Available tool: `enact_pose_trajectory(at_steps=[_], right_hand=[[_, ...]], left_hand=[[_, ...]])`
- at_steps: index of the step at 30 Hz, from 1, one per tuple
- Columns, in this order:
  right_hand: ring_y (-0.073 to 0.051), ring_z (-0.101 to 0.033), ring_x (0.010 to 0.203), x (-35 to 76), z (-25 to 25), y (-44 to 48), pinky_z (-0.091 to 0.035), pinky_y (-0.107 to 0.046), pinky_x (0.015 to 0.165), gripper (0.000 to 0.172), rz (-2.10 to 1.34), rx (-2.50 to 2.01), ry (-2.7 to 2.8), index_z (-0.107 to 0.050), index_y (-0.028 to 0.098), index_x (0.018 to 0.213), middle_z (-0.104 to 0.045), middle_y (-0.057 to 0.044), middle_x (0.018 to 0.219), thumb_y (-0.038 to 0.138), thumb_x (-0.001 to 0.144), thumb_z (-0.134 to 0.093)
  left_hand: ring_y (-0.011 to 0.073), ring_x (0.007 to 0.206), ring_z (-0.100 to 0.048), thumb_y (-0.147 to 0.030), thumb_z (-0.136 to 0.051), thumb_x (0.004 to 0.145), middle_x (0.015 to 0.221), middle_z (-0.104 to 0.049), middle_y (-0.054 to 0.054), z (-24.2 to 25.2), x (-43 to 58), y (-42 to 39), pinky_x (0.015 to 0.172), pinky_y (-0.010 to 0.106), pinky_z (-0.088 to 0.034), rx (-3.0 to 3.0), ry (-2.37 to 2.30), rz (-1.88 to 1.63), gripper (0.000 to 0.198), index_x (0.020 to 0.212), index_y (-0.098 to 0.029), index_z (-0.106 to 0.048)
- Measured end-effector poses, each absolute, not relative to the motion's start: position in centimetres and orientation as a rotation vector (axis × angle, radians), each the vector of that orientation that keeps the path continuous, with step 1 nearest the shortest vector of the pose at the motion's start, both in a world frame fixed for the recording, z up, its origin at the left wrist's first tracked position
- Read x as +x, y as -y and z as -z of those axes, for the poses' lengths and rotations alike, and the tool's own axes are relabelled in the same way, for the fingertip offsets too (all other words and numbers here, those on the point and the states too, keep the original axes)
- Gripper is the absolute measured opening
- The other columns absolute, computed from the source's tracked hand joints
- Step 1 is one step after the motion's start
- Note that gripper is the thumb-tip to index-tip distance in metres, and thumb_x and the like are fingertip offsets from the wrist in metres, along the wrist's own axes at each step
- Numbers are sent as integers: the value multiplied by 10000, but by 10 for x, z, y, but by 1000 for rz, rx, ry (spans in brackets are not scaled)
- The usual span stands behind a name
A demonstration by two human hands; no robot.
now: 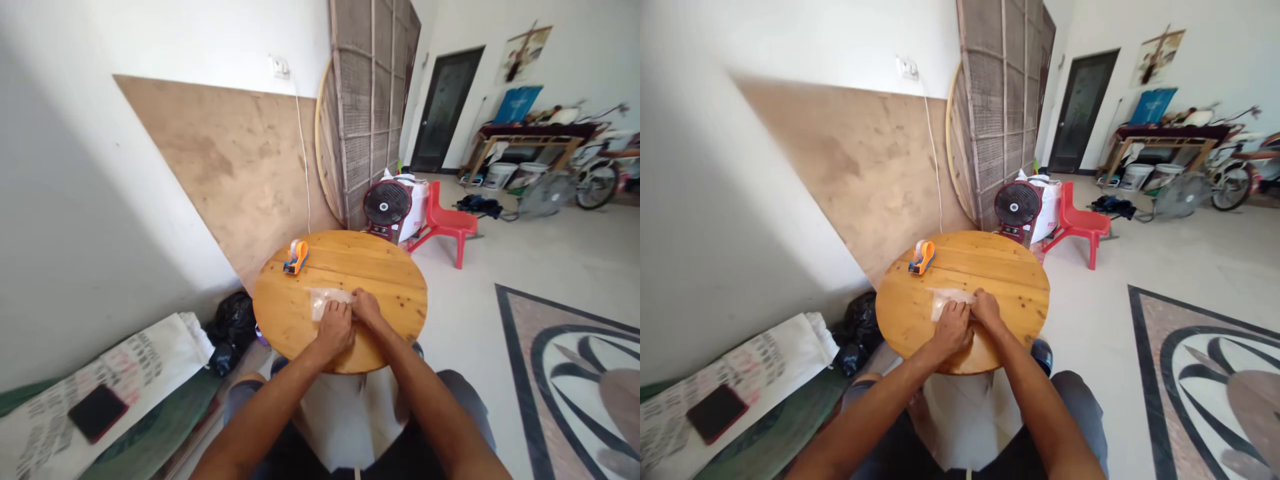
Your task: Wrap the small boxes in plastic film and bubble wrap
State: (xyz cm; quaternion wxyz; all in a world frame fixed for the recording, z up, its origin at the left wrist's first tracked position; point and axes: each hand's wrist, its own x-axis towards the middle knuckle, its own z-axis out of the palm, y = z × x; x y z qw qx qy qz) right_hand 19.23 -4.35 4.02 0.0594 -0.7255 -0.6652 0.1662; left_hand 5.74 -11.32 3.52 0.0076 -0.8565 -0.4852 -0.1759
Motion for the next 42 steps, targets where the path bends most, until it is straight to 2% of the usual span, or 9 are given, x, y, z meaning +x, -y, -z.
enact_pose_trajectory(at_steps=[5,10,14,18,20,26,31,37,42], right_hand=[[-205,-695,1039,197,-44,45,-464,-232,848,335,-512,-2187,1977,-718,162,1131,-757,-112,1103,185,823,-586],[-188,-706,978,196,-51,44,-468,-221,815,268,-483,-2158,1982,-765,189,1025,-776,-77,1026,218,831,-583],[-199,-704,972,193,-60,46,-474,-235,815,254,-481,-2157,2023,-782,191,977,-777,-106,999,226,841,-571],[-226,-683,1018,191,-57,40,-467,-260,834,315,-499,-2177,2043,-769,138,1013,-756,-161,1059,262,885,-509],[-225,-675,1012,190,-50,33,-462,-261,822,337,-499,-2172,2050,-760,131,1043,-751,-157,1078,279,898,-494],[-171,-624,730,192,-44,23,-421,-238,660,246,-535,-2088,1984,-773,123,855,-734,-81,790,287,832,-592],[-141,-544,608,192,-44,23,-395,-230,596,310,-623,-2008,1876,-736,122,739,-628,-26,618,376,851,-597],[-133,-522,546,187,-39,23,-404,-223,559,253,-782,-1918,1756,-717,132,772,-563,0,541,336,839,-584],[-115,-491,460,180,-41,27,-394,-212,505,256,-993,-1801,1677,-691,137,795,-527,22,489,345,851,-551]], left_hand=[[308,1015,-521,-295,-561,842,1124,-610,163,-35,56,113,943,458,-422,-2665,1501,544,468,1251,-68,-566],[309,1059,-535,-285,-522,858,1169,-612,173,-33,55,110,993,480,-383,-2684,1472,503,461,1265,-73,-563],[315,1055,-541,-307,-521,864,1158,-600,164,-41,54,116,994,484,-367,-2704,1548,486,456,1269,-101,-565],[325,1068,-519,-261,-484,881,1184,-573,186,-48,52,118,966,474,-365,-2724,1559,449,450,1285,-73,-545],[341,1121,-488,-253,-481,881,1202,-563,199,-47,50,115,987,474,-349,-2751,1544,456,444,1279,-64,-542],[339,1070,-497,-226,-471,879,1251,-548,218,-46,46,111,948,471,-359,-2795,1548,463,482,1319,-33,-502],[324,1110,-501,-215,-506,843,1174,-590,186,-45,44,106,981,444,-383,-2820,1562,516,432,1246,-65,-545],[273,1097,-566,-181,-496,813,1092,-658,141,-38,33,92,1019,396,-424,-2929,1532,623,309,1086,-115,-626],[240,1102,-608,-129,-479,794,1114,-691,111,-38,27,86,1040,389,-448,-2997,1589,734,343,1096,-156,-638]])
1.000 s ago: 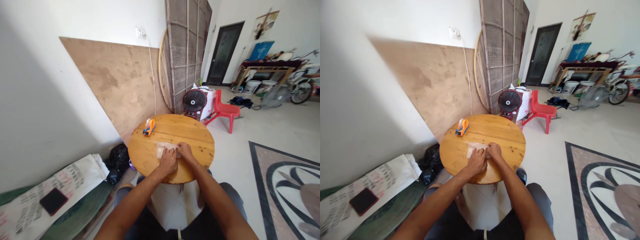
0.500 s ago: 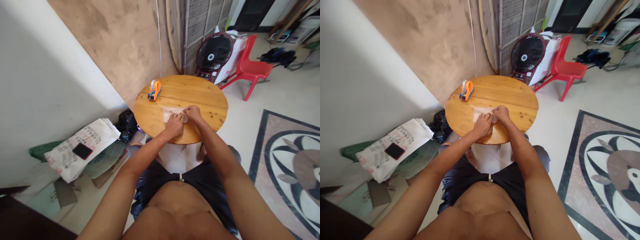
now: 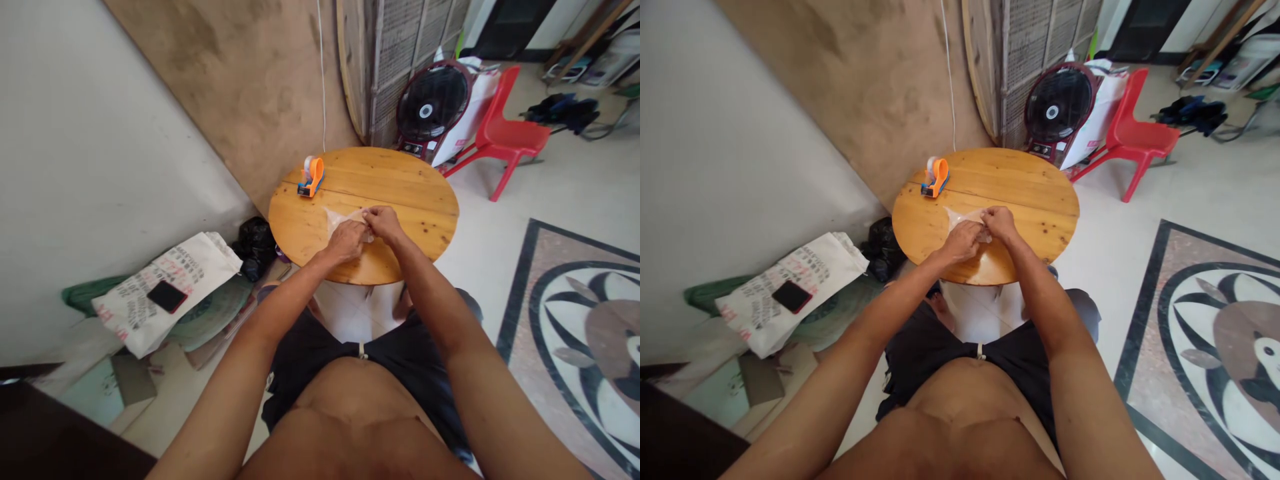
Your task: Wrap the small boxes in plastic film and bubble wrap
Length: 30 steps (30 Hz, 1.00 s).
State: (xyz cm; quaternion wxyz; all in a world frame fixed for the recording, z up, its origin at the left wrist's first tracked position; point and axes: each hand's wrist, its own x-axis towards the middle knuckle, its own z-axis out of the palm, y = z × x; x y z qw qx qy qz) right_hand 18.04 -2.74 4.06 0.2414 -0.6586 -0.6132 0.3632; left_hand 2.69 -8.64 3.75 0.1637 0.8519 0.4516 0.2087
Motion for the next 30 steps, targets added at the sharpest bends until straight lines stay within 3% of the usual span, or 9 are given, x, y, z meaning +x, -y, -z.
enact_pose_trajectory(at_steps=[3,7,11,14,17,23,30], right_hand=[[-107,-471,438,178,-46,33,-389,-207,484,267,-1103,-1718,1661,-691,130,836,-519,31,492,354,855,-547],[-100,-481,448,177,-52,41,-399,-209,471,337,-1203,-1595,1602,-694,111,1018,-567,17,598,352,881,-501],[-103,-501,468,179,-48,45,-416,-216,479,510,-1243,-1592,1493,-569,106,1333,-628,-6,726,236,856,-443],[-110,-506,505,180,-39,44,-443,-226,535,530,-1167,-1635,1571,-601,113,1301,-637,-3,727,177,798,-447],[-137,-565,629,180,-33,44,-487,-258,656,464,-991,-1649,1719,-668,120,1216,-674,-21,784,204,797,-485],[-193,-619,905,179,-34,52,-472,-299,896,393,-634,-1626,2009,-728,126,1158,-693,-95,995,194,829,-524],[-209,-586,952,174,-35,71,-441,-288,850,381,-332,-1719,2267,-701,208,1235,-619,-116,1104,275,966,-439]], left_hand=[[215,1215,-577,-82,-460,787,1253,-659,97,-38,24,85,1082,389,-441,2346,-1289,-654,401,1136,-190,-625],[215,1427,-413,-39,-474,770,1516,-458,118,-41,20,77,1137,382,-412,2186,-1366,-751,419,1138,-174,-622],[215,1272,-572,-48,-454,797,1350,-603,139,-44,16,59,1071,367,-476,2018,-1377,-700,340,1047,-149,-660],[198,1206,-610,-40,-442,787,1260,-669,114,-45,15,42,1085,366,-469,1966,-1359,-714,406,1107,-143,-670],[225,1262,-579,-32,-492,736,1313,-659,121,-43,14,28,1132,392,-424,1844,-1343,-712,498,1196,-116,-663],[240,1288,-573,-51,-538,720,1402,-594,171,-42,15,10,1080,337,-465,1698,-1323,-661,606,1324,-47,-581],[226,1251,-576,-22,-485,739,1387,-591,168,-48,20,-8,1084,339,-447,1779,-1308,-648,706,1444,-64,-473]])
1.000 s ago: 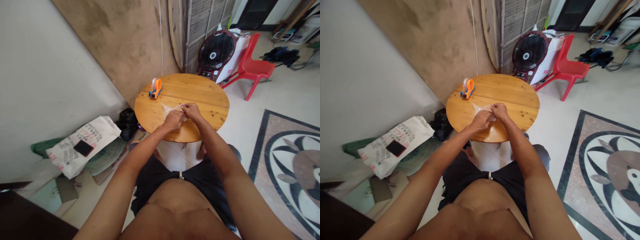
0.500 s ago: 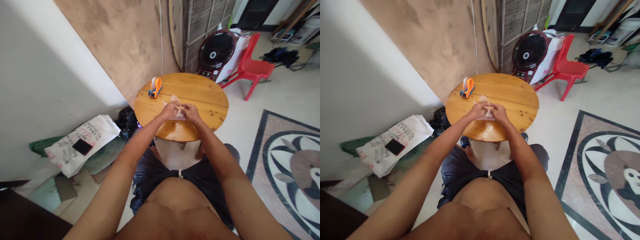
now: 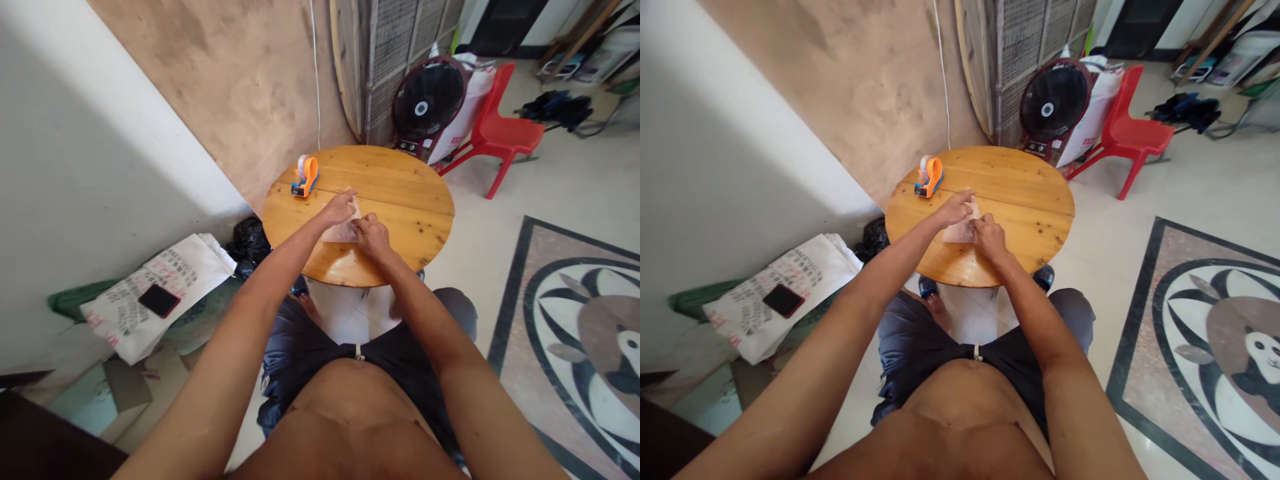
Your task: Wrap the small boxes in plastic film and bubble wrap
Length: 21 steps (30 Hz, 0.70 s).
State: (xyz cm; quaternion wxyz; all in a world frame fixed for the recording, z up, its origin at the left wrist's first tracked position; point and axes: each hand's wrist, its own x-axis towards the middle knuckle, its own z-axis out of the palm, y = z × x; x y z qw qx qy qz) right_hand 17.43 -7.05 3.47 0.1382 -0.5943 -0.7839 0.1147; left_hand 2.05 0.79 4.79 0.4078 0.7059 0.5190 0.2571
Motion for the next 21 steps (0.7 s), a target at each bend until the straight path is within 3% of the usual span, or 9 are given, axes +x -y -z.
enact_pose_trajectory(at_steps=[8,15,21], right_hand=[[-172,-575,859,175,-35,80,-405,-258,720,395,-205,-1687,2326,-706,228,1196,-604,-98,1111,321,1020,-364],[-156,-557,811,179,-19,78,-391,-252,665,334,-91,-1554,2254,-726,213,1111,-616,-85,1050,266,997,-416],[-164,-570,857,181,-10,76,-405,-249,655,300,-64,-1458,2212,-720,199,1101,-617,-89,1019,268,987,-451]], left_hand=[[175,1003,-634,45,-397,738,1226,-640,106,-42,10,-30,944,320,-509,1909,-1289,-613,780,1496,-135,-409],[281,1265,-497,-44,-699,660,1332,-563,147,-27,1,-45,1112,429,-386,2040,-1454,-744,965,1537,-160,-313],[187,962,-635,-189,-767,676,1070,-680,92,-25,-9,-53,894,318,-496,1579,-1219,-678,1011,1547,-97,-262]])
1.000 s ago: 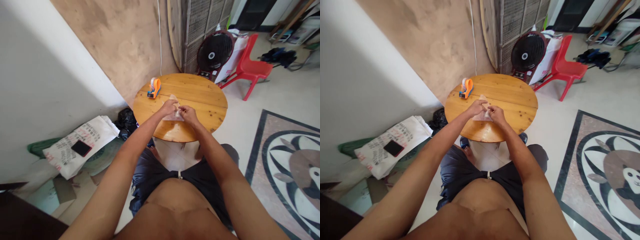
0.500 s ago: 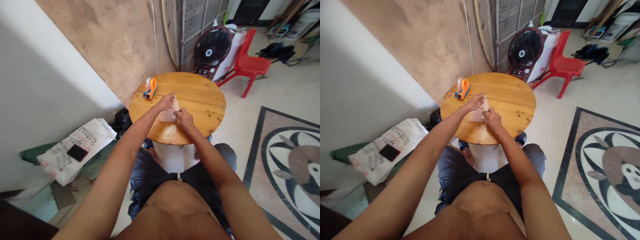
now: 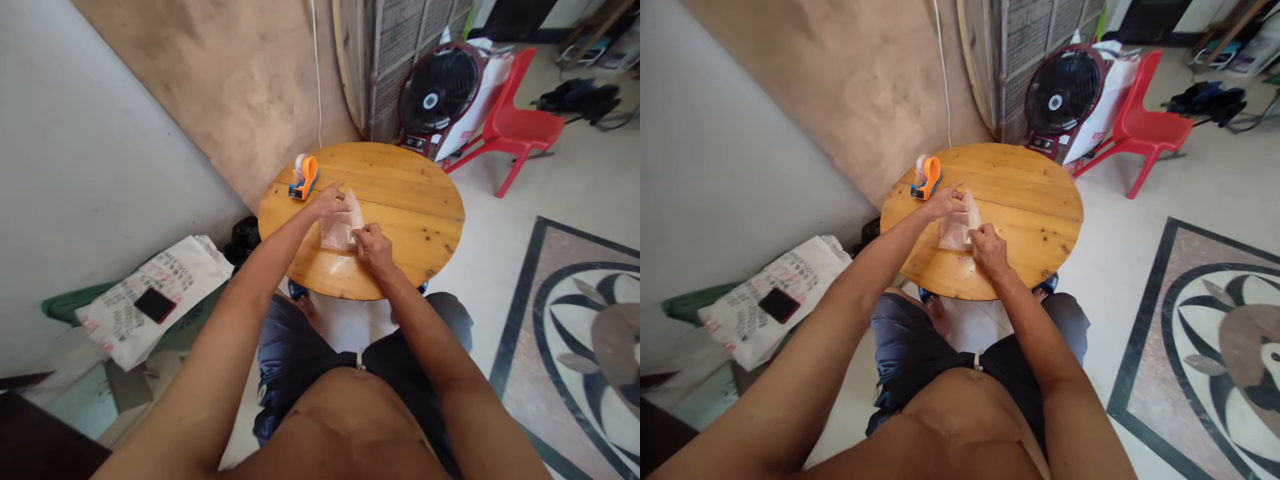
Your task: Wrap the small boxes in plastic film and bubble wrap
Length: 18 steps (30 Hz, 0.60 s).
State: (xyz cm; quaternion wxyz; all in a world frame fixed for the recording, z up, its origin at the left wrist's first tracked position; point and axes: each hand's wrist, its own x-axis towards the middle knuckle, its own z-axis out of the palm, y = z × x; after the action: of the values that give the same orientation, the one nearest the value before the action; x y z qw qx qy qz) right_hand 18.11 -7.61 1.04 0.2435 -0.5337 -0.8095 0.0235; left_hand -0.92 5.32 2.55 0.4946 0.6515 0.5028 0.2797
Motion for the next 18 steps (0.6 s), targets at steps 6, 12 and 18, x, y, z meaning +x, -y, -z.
enact_pose_trajectory(at_steps=[6,12,18], right_hand=[[-156,-574,849,182,-7,76,-415,-243,652,281,12,-1390,2192,-723,194,1085,-619,-84,1003,248,985,-466],[-151,-584,848,182,-6,76,-417,-239,645,270,41,-1368,2189,-729,197,1062,-613,-78,983,239,985,-474],[-148,-587,856,182,-4,76,-428,-236,665,254,11,-1370,2184,-724,200,1058,-611,-73,984,224,976,-486]], left_hand=[[135,787,-619,-79,-656,683,862,-666,7,-32,-9,-58,768,264,-496,1670,-1214,-593,807,1461,-135,-450],[135,778,-628,-35,-545,726,937,-706,41,-38,3,-81,754,245,-501,2049,-1246,-457,616,1330,-141,-599],[155,898,-641,-50,-539,743,1006,-721,49,-40,21,-101,849,245,-470,2223,-1192,-419,522,1231,-170,-682]])
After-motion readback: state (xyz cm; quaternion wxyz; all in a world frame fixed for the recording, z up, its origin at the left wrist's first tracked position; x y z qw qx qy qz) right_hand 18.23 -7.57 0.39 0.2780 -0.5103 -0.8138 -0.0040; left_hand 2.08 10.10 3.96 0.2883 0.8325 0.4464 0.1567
